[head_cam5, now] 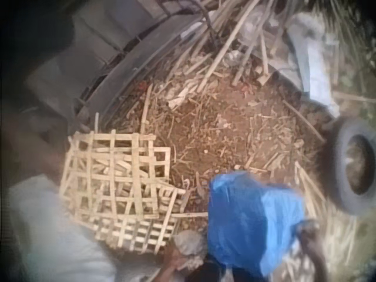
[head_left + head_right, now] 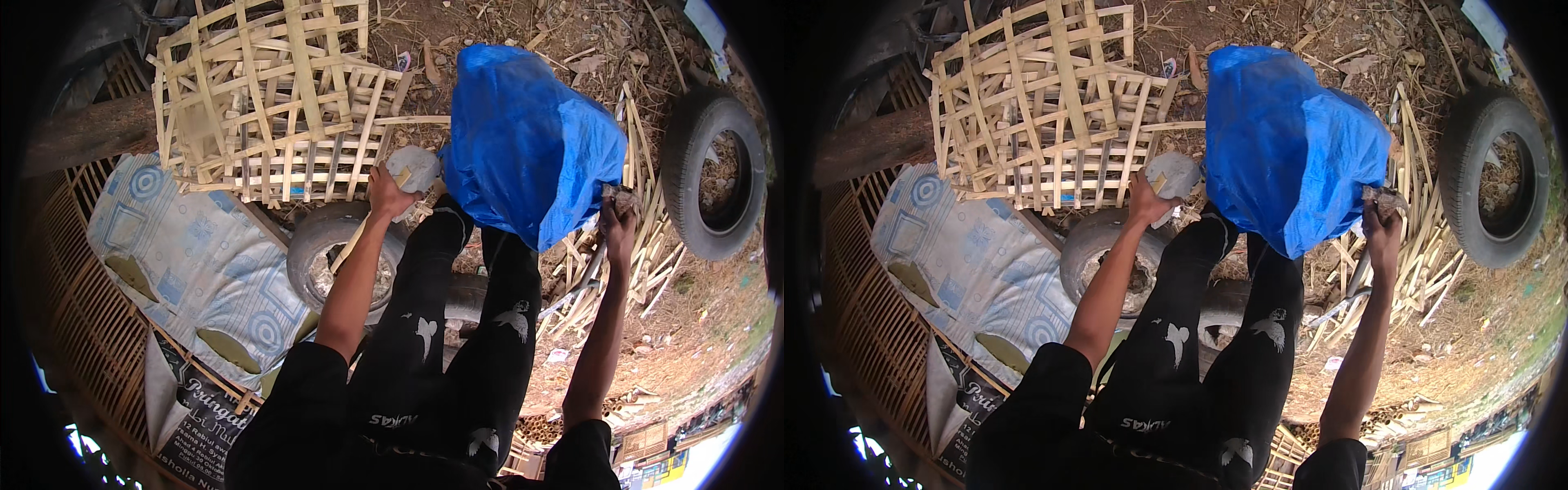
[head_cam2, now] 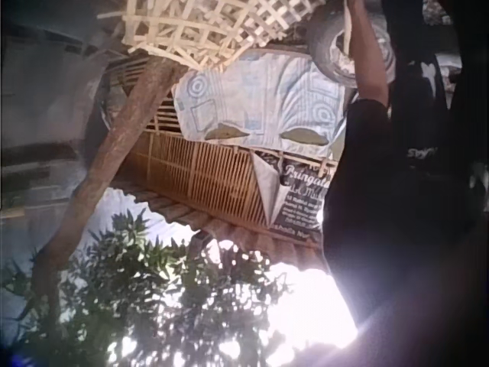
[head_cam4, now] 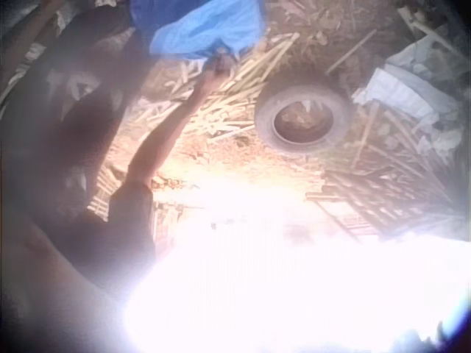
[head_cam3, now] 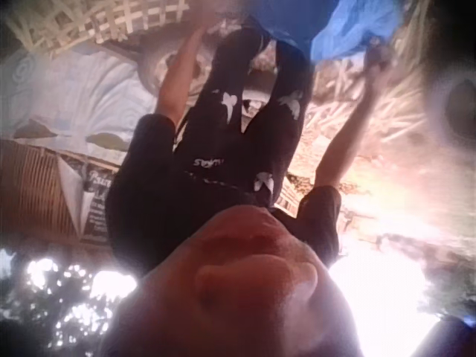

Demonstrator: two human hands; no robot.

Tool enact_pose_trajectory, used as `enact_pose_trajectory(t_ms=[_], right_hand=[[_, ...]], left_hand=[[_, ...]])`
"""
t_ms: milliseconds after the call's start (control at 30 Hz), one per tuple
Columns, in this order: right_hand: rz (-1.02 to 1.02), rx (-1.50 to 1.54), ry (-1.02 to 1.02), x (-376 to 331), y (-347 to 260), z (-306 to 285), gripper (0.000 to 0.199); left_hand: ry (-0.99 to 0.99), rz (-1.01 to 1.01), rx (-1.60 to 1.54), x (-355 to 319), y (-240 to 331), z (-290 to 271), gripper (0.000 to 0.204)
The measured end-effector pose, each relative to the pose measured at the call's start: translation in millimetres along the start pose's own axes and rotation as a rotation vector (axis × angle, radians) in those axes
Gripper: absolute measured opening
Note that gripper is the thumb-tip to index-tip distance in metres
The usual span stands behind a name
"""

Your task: The person builds a bamboo structure by hammering wooden slats together over a tire, then secures the frame with tape using a machete to cut materials.

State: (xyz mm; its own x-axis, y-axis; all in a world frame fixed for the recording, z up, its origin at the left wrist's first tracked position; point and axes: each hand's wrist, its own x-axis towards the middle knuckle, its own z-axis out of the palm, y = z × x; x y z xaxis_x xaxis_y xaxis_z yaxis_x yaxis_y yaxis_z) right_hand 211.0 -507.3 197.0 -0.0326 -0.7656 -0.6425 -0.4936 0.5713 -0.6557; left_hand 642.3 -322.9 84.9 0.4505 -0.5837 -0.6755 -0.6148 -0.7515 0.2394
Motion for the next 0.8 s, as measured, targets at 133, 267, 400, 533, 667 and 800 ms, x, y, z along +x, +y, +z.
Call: enact_pose_trajectory(t_ms=[133, 267, 400, 533, 667, 800], right_hand=[[0.071, 0.007, 0.189, 1.6, 54.8, -52.7, 0.02], [0.283, 0.127, 0.493, 7.7, 123.3, -95.0, 0.027], [0.385, 0.187, 0.81, 14.0, 160.9, -93.0, 0.029], [-0.012, -0.251, 0.975, 34.3, 189.3, -81.0, 0.027], [-0.122, -0.433, 0.852, 65.4, 135.1, -0.6, 0.034], [-0.038, -0.227, 0.246, 117.3, 106.1, 115.0, 0.025]], left_hand=[[0.01, 0.008, 0.152, 31.7, 19.9, -12.7, 0.117], [0.054, 0.125, 0.184, 65.8, 69.6, -22.4, 0.115], [0.11, 0.256, 0.239, 112.6, 105.4, -28.6, 0.111], [0.272, 0.464, 0.31, 199.1, 128.9, -7.1, 0.105], [0.242, 0.433, 0.371, 256.2, 149.7, 15.8, 0.11], [0.201, 0.459, 0.472, 274.8, 204.9, 33.0, 0.108]])
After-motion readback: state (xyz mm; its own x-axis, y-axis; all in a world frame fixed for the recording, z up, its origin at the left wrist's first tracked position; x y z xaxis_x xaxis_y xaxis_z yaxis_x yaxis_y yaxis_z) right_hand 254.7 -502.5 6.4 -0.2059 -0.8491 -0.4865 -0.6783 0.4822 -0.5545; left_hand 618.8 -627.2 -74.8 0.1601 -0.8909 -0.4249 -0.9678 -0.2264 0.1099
